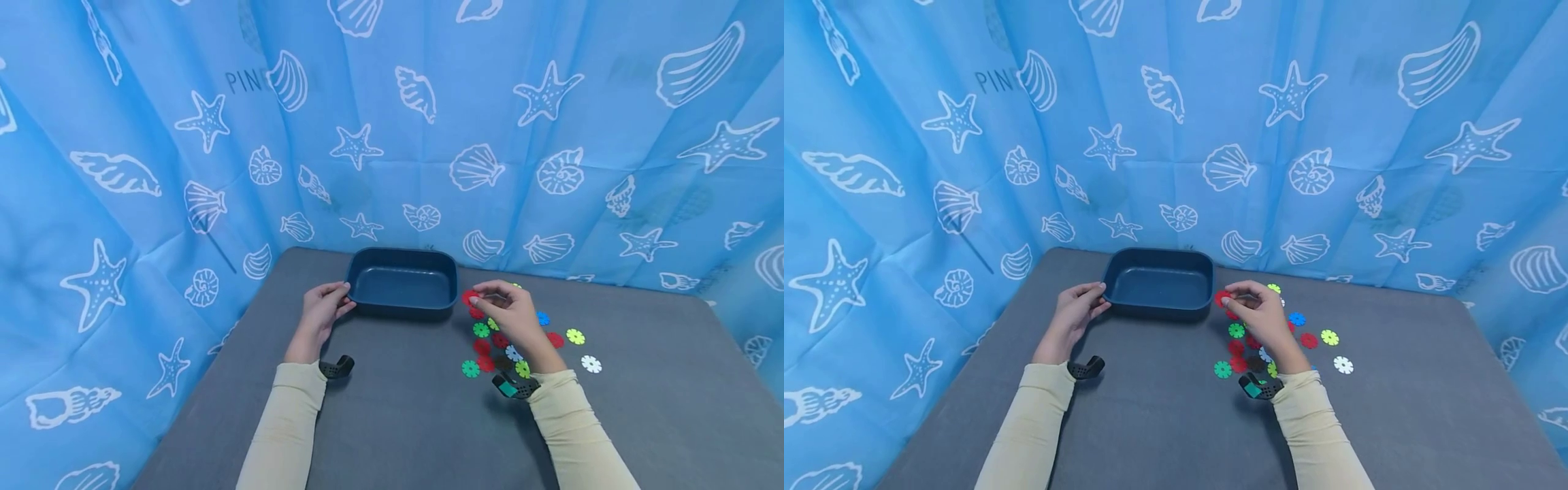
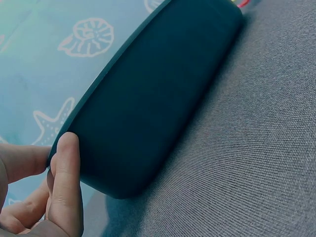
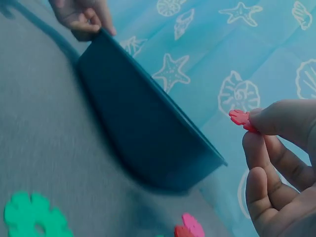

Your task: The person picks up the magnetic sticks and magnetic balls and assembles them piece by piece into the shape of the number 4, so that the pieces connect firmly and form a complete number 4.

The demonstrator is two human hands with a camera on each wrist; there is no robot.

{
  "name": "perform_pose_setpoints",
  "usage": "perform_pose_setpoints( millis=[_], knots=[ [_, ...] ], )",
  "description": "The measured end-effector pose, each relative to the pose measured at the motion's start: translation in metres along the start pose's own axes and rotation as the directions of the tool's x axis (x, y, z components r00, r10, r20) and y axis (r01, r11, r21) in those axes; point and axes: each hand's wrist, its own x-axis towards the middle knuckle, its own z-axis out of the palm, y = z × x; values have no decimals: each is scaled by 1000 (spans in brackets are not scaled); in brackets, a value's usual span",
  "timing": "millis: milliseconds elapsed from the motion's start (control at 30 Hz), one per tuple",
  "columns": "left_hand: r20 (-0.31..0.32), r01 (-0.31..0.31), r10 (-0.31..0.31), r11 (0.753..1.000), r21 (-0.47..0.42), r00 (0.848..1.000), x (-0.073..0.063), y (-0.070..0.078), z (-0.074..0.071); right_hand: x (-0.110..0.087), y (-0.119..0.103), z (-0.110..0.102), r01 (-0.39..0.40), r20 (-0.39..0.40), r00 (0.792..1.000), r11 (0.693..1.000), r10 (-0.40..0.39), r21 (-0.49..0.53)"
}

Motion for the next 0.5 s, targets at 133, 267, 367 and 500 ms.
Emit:
perform_pose_setpoints(
  millis=[133, 267, 367, 500],
  knots=[
    [4, 7, -7, 1000, -2, 1000, -1, 0, 0, 7, -4, 9, -20, 0, 1000, 1000, 20, 12],
    [0, 12, -12, 1000, -1, 1000, -2, 1, 0, 13, -7, 17, -28, -11, 1000, 999, 28, 32],
    [-6, 10, -10, 1000, 1, 1000, -2, 1, 0, 16, -9, 22, -25, -28, 999, 999, 26, 36],
    [-6, 8, -8, 1000, 5, 1000, -2, 2, 0, 21, -9, 27, -36, -57, 998, 999, 37, 15]
  ],
)
